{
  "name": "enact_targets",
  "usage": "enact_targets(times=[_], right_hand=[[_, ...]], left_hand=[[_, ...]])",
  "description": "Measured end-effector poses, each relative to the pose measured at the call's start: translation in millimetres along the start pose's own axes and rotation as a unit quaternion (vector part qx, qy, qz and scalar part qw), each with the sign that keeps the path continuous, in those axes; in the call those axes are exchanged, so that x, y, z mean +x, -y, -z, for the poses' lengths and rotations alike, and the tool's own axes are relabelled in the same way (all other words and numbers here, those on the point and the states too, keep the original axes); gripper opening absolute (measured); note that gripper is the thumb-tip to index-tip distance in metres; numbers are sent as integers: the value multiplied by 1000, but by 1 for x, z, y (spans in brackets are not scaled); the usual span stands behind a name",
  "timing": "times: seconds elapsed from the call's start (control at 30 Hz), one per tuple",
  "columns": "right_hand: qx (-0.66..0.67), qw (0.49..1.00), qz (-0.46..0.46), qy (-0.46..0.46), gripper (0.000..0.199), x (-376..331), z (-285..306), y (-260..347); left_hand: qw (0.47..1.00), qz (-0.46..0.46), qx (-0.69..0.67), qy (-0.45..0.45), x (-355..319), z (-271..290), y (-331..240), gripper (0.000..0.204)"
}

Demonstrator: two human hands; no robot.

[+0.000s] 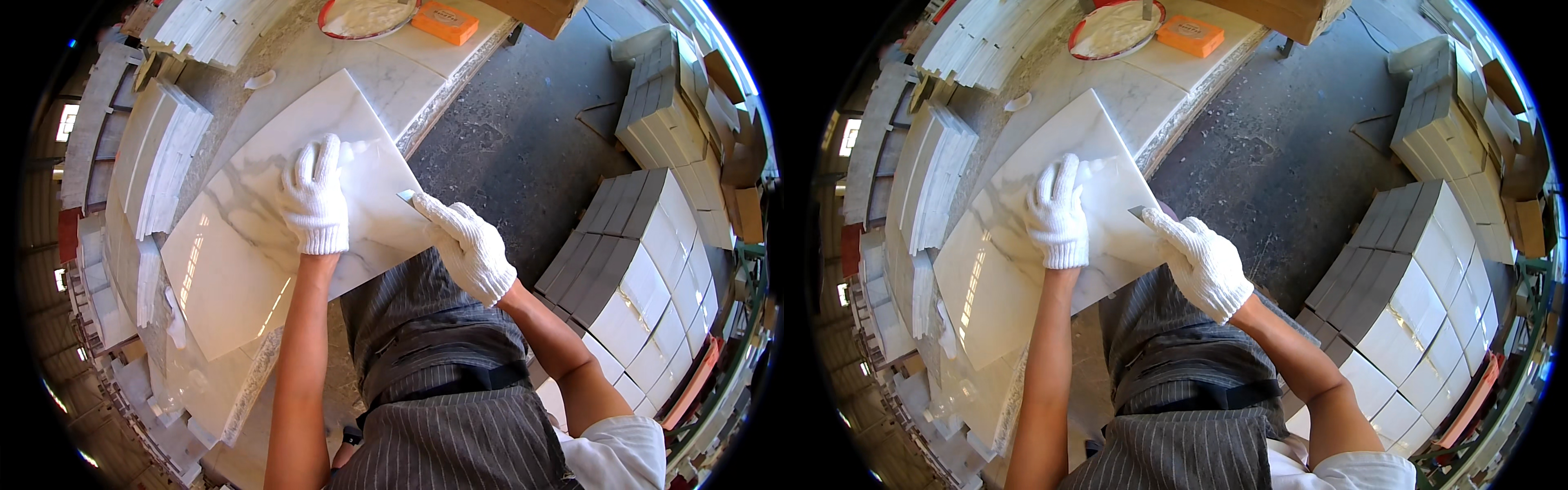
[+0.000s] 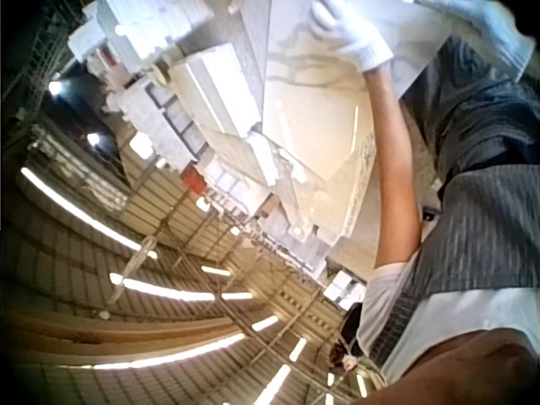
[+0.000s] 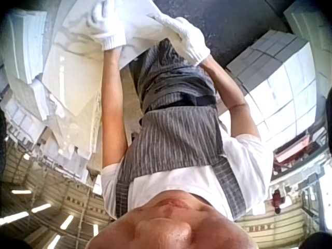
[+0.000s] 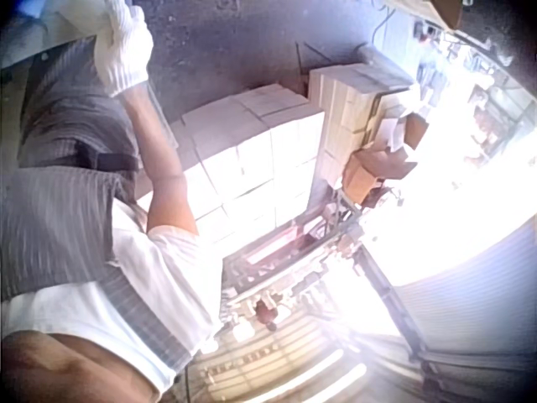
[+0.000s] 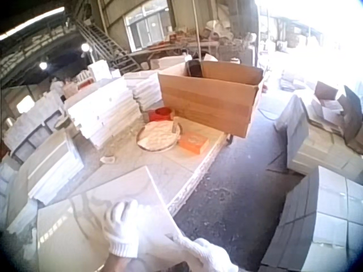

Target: The person applies a white paste to a large white tile using a putty knife and wipes the surface with a cloth. They repeatedly spread and wipe the tile, occasionally lifting it to inspect the surface.

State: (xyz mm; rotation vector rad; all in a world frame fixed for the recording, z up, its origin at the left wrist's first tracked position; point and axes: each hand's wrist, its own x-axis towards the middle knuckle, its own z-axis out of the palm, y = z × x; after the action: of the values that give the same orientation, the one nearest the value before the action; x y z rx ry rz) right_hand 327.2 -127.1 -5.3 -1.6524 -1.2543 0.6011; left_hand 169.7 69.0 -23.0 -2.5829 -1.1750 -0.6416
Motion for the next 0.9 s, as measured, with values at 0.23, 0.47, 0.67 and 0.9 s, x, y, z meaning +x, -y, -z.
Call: enact_targets(times=[0.23, 0.47, 0.67, 0.9], right_hand=[[-4, 1000, 2, -15, 41, -1, -3, -2], [0, 1000, -1, -6, 42, -1, -3, -4], [3, 1000, -8, -7, 42, 0, -2, -3], [-2, 1000, -10, -4, 41, -1, -2, -3]], left_hand=[[999, -36, 15, -31, 0, -6, 3, 61], [998, -39, 33, -25, 2, -4, 0, 61], [998, -37, 44, -19, 3, 0, -3, 58], [997, -45, 56, -27, 3, -2, -2, 54]])
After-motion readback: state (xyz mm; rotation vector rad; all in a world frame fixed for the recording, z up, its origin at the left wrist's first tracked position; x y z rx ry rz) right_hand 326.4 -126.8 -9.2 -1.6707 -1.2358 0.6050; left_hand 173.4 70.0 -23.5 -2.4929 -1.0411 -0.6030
